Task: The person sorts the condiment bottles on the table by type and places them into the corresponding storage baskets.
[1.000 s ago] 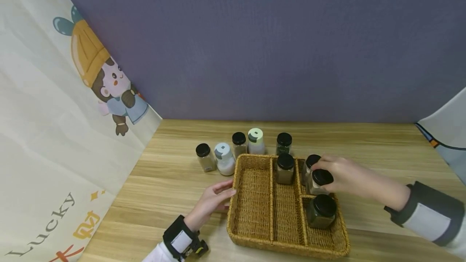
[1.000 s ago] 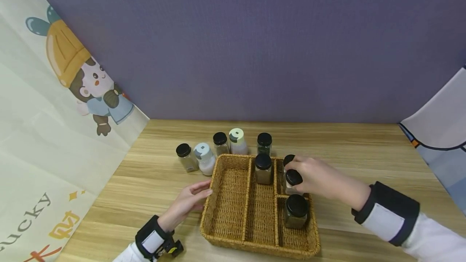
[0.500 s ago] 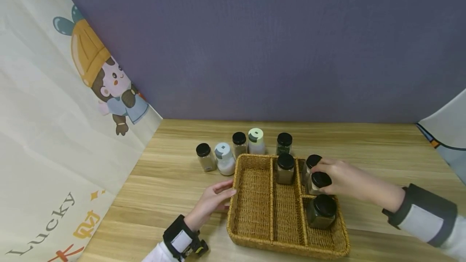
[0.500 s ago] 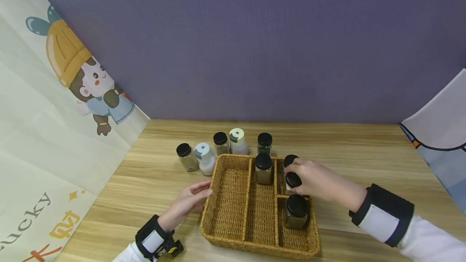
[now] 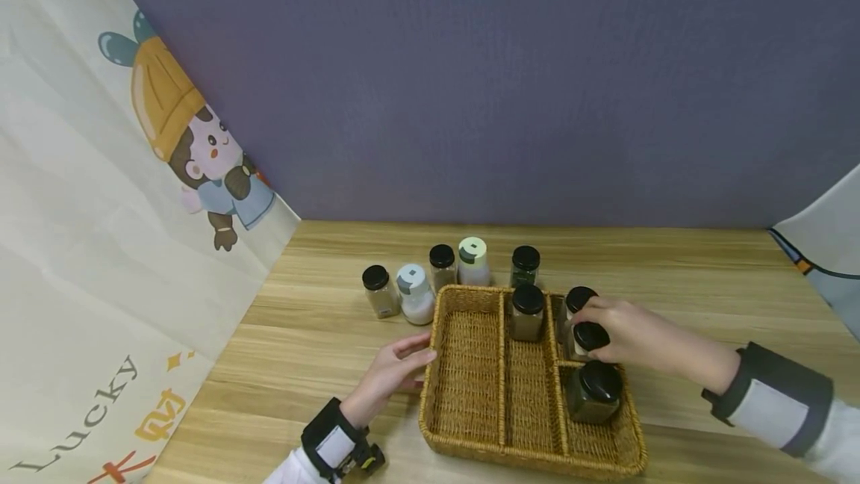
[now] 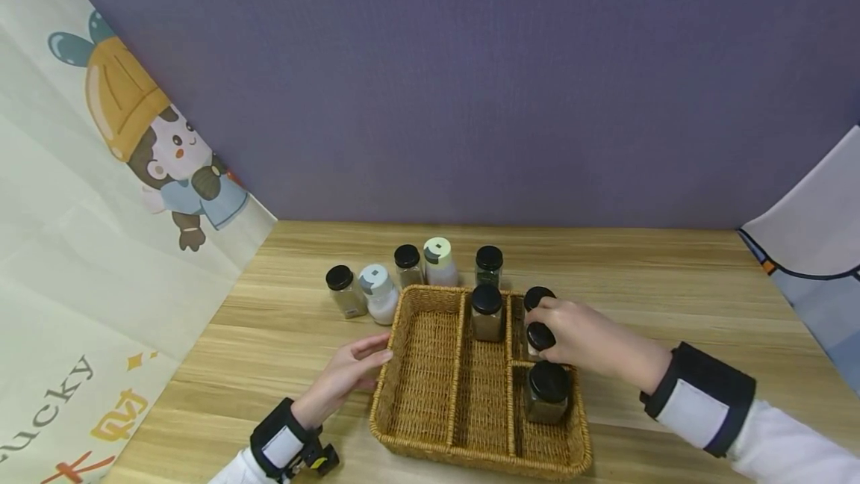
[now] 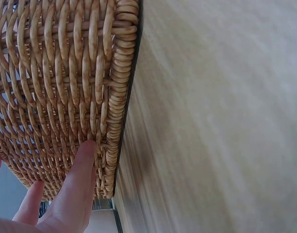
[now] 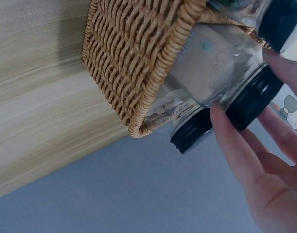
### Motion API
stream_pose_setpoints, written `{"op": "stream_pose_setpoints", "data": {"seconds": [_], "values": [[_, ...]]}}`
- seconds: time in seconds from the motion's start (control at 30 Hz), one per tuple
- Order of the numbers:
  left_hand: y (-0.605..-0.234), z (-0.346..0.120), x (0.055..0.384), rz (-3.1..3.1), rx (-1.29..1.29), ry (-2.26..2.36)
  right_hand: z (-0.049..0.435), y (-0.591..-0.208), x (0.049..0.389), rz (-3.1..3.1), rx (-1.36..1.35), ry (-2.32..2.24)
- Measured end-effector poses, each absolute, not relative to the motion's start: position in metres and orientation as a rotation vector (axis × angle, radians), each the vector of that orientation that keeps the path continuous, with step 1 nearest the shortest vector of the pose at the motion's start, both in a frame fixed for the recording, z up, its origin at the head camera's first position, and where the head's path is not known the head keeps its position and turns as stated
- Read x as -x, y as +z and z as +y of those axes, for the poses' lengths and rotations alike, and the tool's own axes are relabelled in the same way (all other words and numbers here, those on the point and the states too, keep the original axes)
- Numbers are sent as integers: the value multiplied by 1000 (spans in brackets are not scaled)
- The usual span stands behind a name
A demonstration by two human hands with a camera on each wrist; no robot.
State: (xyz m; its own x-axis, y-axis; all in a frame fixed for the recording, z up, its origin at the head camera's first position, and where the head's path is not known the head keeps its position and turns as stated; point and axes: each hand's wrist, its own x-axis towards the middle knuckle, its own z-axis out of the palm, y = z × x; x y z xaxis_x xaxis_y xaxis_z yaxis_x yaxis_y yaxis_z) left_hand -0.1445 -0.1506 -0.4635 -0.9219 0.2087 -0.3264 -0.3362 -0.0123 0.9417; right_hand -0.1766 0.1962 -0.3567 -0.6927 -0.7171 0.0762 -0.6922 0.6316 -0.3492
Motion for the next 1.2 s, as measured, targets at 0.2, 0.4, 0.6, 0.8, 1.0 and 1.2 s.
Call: {"op": "stream_pose_setpoints", "data": {"seconds": [0.2,0.4,0.6,0.8,1.0,1.2], "values": [[-463,-150,144,1901,134,1990,197,-359,177,2759,1182,-560],[-463,-150,145,1895,135,1987,198,-362,178,2724,1151,-580],[-462,-151,145,1882,130,1990,198,-364,179,2693,1158,-621],[-462,-151,145,1884,128,1985,198,-365,180,2693,1180,-619],[-462,-151,145,1879,134,1993,199,-366,180,2676,1183,-625],[-462,-151,144,1876,134,2001,198,-365,179,2676,1190,-604]]}}
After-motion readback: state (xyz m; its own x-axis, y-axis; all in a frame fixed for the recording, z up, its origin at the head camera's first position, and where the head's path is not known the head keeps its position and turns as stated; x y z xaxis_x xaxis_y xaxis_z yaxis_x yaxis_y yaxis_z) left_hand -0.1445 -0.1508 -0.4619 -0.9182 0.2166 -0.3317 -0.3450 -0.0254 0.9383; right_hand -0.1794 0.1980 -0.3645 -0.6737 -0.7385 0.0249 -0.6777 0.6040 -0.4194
